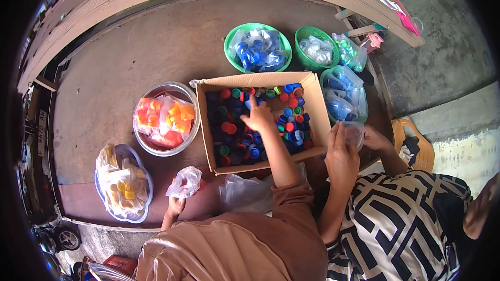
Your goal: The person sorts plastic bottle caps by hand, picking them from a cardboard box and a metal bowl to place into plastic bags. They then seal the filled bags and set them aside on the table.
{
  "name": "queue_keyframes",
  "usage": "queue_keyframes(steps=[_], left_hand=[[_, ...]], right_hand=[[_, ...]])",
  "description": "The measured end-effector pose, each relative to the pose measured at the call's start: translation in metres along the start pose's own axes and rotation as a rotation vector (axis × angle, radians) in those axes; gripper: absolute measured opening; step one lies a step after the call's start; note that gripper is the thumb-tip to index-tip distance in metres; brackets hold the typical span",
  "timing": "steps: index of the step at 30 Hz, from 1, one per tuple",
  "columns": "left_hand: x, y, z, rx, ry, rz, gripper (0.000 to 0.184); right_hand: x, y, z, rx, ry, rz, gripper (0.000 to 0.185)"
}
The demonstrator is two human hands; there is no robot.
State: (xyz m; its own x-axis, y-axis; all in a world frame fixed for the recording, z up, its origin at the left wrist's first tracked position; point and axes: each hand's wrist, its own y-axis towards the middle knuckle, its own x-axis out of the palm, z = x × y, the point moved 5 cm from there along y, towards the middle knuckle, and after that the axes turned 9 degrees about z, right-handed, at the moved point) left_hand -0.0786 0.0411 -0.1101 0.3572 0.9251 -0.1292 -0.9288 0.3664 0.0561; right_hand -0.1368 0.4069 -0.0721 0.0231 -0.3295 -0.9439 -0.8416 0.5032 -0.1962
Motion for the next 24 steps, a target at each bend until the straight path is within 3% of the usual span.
queue_keyframes(steps=[4,5,8,11,14,21,24], left_hand=[[0.002,-0.001,-0.005,0.020,-0.009,-0.127,0.032],[0.002,0.000,-0.004,0.023,-0.011,-0.135,0.032],[0.006,0.001,0.003,0.005,-0.012,-0.078,0.030],[0.009,0.005,0.011,-0.006,-0.016,-0.028,0.028],[0.011,0.007,0.013,-0.004,0.001,-0.034,0.027],[0.011,0.003,0.005,-0.016,-0.008,-0.064,0.025],[0.010,0.002,0.011,-0.034,-0.051,-0.058,0.025]], right_hand=[[0.024,-0.016,-0.044,-0.138,-0.152,-0.054,0.078],[0.021,-0.025,-0.058,-0.050,-0.079,-0.179,0.074],[0.038,-0.029,-0.067,-0.108,-0.395,-0.132,0.071],[0.050,-0.029,-0.065,-0.130,-0.403,-0.055,0.066],[0.050,-0.037,-0.066,-0.115,-0.463,-0.072,0.079],[0.030,-0.028,-0.065,-0.204,-0.289,0.002,0.089],[0.017,-0.016,-0.062,-0.180,-0.206,-0.060,0.084]])
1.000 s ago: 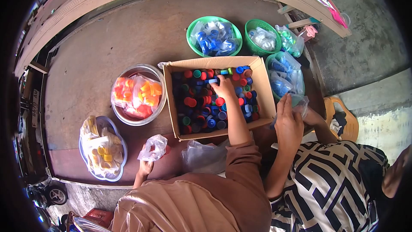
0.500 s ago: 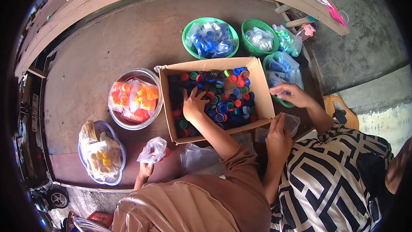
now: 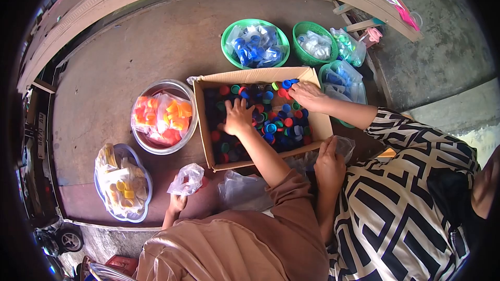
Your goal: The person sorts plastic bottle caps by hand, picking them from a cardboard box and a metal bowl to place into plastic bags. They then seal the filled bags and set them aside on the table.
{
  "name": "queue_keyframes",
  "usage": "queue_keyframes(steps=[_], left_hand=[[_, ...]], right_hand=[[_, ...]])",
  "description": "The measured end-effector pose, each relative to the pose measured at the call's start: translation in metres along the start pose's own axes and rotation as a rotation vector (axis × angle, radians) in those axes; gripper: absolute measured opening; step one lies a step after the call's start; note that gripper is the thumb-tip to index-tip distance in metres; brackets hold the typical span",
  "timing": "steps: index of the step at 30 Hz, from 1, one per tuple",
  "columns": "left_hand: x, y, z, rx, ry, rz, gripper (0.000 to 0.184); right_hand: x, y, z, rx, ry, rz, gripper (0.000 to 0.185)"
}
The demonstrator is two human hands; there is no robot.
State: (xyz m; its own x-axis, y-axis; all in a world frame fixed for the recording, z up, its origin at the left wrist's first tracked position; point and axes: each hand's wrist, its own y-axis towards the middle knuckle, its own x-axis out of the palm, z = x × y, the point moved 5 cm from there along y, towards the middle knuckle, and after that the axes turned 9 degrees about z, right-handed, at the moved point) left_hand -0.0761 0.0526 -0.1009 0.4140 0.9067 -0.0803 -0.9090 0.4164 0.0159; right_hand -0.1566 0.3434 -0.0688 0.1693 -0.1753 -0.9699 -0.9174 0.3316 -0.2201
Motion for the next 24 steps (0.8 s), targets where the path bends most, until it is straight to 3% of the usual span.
queue_keyframes(steps=[6,10,12,14,17,19,22,24], left_hand=[[-0.007,0.000,0.000,0.032,0.043,0.040,0.030],[-0.009,0.003,0.000,0.057,0.035,0.071,0.036],[-0.010,0.003,-0.005,0.056,0.030,0.066,0.036],[-0.010,0.002,-0.012,0.048,0.013,0.048,0.036],[-0.008,0.003,-0.018,0.039,-0.010,0.018,0.034],[-0.008,0.004,-0.014,0.043,0.006,0.012,0.034],[-0.007,0.004,-0.010,0.068,0.019,0.044,0.033],[-0.006,0.005,-0.003,0.024,0.003,0.049,0.032]], right_hand=[[0.001,0.022,0.061,0.166,-0.027,0.203,0.050],[-0.013,0.017,0.104,0.398,0.070,0.430,0.044],[-0.033,0.007,0.096,0.368,-0.012,0.661,0.045],[-0.038,0.006,0.080,0.094,0.114,0.891,0.042],[-0.047,0.002,0.024,-0.384,0.570,0.723,0.031],[-0.028,-0.006,-0.011,-0.573,0.389,0.589,0.037],[0.013,0.003,-0.025,-0.509,0.203,0.326,0.042],[0.008,0.009,-0.019,-0.397,0.084,0.275,0.040]])
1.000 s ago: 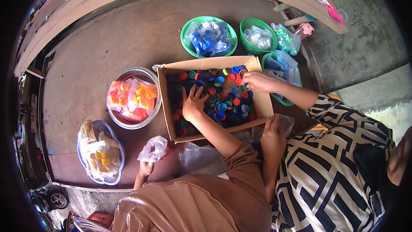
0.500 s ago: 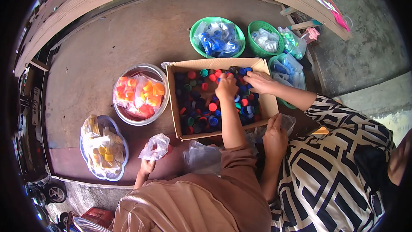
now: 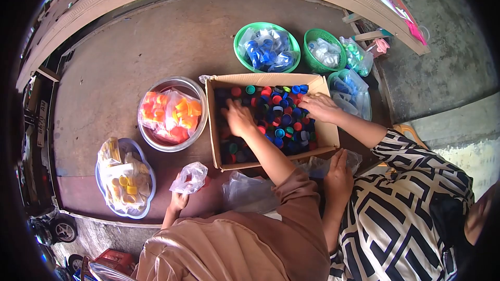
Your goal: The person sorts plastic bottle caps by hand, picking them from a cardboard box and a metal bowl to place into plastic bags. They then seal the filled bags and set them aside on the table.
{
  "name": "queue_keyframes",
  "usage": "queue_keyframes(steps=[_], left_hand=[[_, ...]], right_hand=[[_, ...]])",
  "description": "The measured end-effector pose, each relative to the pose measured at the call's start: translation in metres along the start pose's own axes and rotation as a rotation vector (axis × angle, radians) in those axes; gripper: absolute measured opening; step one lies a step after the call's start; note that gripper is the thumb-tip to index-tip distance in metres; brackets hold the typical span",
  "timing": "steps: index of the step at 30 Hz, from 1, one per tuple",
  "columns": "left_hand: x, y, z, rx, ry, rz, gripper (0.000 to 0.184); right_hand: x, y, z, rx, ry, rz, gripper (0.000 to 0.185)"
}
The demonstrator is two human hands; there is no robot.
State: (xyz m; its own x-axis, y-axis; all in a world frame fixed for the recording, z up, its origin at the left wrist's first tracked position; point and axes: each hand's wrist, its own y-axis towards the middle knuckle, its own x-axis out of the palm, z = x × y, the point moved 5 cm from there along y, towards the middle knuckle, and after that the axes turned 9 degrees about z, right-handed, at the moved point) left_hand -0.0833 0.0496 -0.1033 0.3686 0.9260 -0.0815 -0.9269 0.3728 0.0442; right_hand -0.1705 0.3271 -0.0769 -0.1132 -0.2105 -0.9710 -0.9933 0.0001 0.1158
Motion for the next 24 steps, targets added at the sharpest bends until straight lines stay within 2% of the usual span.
queue_keyframes(steps=[3,4,6,7,8,10,14,15,18,20,22,23,24], left_hand=[[-0.001,0.000,0.001,0.024,-0.006,0.008,0.031],[-0.003,-0.001,0.001,0.044,-0.004,0.010,0.031],[-0.005,-0.002,-0.001,0.036,0.029,-0.007,0.031],[-0.005,-0.001,-0.002,0.034,0.044,-0.017,0.031],[-0.005,-0.001,-0.003,0.046,0.037,-0.020,0.032],[-0.003,0.000,-0.003,0.071,0.022,-0.026,0.033],[-0.001,-0.001,-0.002,0.001,0.050,-0.026,0.033],[-0.001,-0.001,-0.002,-0.022,0.030,-0.027,0.032],[-0.005,-0.006,-0.010,-0.045,-0.022,-0.012,0.030],[-0.005,-0.005,-0.011,-0.029,-0.012,-0.016,0.029],[-0.003,0.000,-0.007,-0.002,0.041,-0.036,0.029],[-0.004,-0.005,-0.018,0.059,0.103,-0.180,0.032],[-0.003,-0.007,-0.018,0.028,0.065,-0.155,0.032]], right_hand=[[-0.008,0.006,0.034,0.193,-0.117,-0.103,0.037],[-0.011,0.002,0.053,0.301,-0.114,-0.060,0.032],[-0.025,-0.011,0.087,0.414,0.082,0.105,0.028],[-0.030,-0.017,0.100,0.518,0.065,0.188,0.027],[-0.032,-0.023,0.114,0.565,-0.001,0.177,0.028],[-0.030,-0.031,0.133,0.618,-0.095,0.262,0.034],[-0.050,-0.033,0.116,0.632,-0.340,0.465,0.043],[-0.060,-0.030,0.107,0.624,-0.253,0.318,0.053],[-0.048,-0.036,0.074,0.420,0.296,-0.199,0.057],[-0.036,-0.053,0.023,0.209,0.361,-0.827,0.064],[-0.025,-0.063,-0.003,0.206,0.062,-0.641,0.059],[-0.010,-0.066,-0.011,0.231,-0.107,-0.542,0.056],[0.008,-0.068,-0.013,0.254,-0.270,-0.438,0.053]])
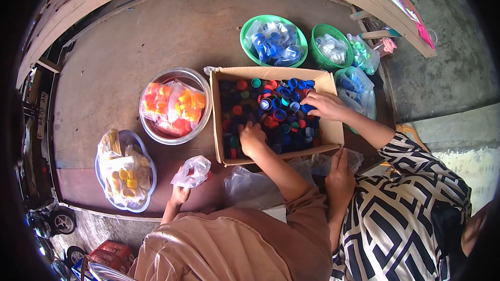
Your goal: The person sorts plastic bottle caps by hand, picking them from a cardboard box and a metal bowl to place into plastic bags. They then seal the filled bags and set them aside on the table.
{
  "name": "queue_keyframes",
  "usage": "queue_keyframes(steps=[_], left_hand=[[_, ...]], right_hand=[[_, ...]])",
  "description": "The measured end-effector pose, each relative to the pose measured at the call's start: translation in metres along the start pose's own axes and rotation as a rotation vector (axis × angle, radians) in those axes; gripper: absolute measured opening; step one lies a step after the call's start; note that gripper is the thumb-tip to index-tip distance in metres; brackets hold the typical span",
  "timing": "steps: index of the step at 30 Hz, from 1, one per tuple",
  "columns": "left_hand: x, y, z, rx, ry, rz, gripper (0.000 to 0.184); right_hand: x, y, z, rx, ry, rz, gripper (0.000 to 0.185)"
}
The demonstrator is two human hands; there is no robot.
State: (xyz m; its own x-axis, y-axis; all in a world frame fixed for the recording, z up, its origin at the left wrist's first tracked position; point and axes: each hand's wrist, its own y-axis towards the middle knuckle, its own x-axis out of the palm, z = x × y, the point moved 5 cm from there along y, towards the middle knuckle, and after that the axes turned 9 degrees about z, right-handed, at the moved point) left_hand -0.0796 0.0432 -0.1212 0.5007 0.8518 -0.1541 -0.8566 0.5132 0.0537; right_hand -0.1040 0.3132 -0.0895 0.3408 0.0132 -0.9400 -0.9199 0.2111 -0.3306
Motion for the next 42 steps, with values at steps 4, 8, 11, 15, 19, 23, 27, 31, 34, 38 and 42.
queue_keyframes(steps=[4,8,11,15,19,23,27,31,34,38,42], left_hand=[[-0.003,-0.001,0.006,-0.043,-0.052,0.021,0.033],[-0.008,0.000,0.003,0.003,-0.043,0.014,0.034],[-0.011,0.002,0.005,0.034,-0.031,0.033,0.034],[-0.012,0.000,-0.001,-0.021,-0.065,0.040,0.034],[-0.007,0.004,0.005,-0.011,-0.044,0.057,0.033],[-0.007,0.000,0.001,0.043,-0.011,0.043,0.031],[-0.006,0.005,0.008,-0.056,-0.072,0.173,0.028],[-0.008,0.001,-0.002,0.045,-0.004,0.024,0.031],[-0.007,0.001,-0.001,0.001,-0.029,0.088,0.031],[-0.007,0.005,0.008,-0.049,-0.053,0.166,0.031],[-0.005,0.010,0.013,-0.057,-0.115,0.161,0.035]], right_hand=[[-0.016,0.033,0.021,-0.079,0.013,-0.008,0.050],[-0.055,0.065,0.067,-0.073,0.199,0.361,0.047],[-0.055,0.072,0.100,0.060,0.262,0.602,0.037],[-0.072,0.048,0.069,-0.110,0.626,0.423,0.046],[-0.018,0.010,-0.021,-0.300,0.192,-0.192,0.078],[-0.005,0.010,-0.041,-0.227,0.250,-0.153,0.079],[-0.037,0.042,0.020,-0.382,0.915,-0.018,0.072],[-0.044,0.049,0.063,-0.173,0.904,0.327,0.031],[-0.039,0.034,0.048,-0.091,0.535,0.059,0.013],[-0.029,0.027,0.024,-0.097,0.106,0.010,0.016],[-0.014,0.031,0.023,-0.127,0.110,-0.001,0.017]])
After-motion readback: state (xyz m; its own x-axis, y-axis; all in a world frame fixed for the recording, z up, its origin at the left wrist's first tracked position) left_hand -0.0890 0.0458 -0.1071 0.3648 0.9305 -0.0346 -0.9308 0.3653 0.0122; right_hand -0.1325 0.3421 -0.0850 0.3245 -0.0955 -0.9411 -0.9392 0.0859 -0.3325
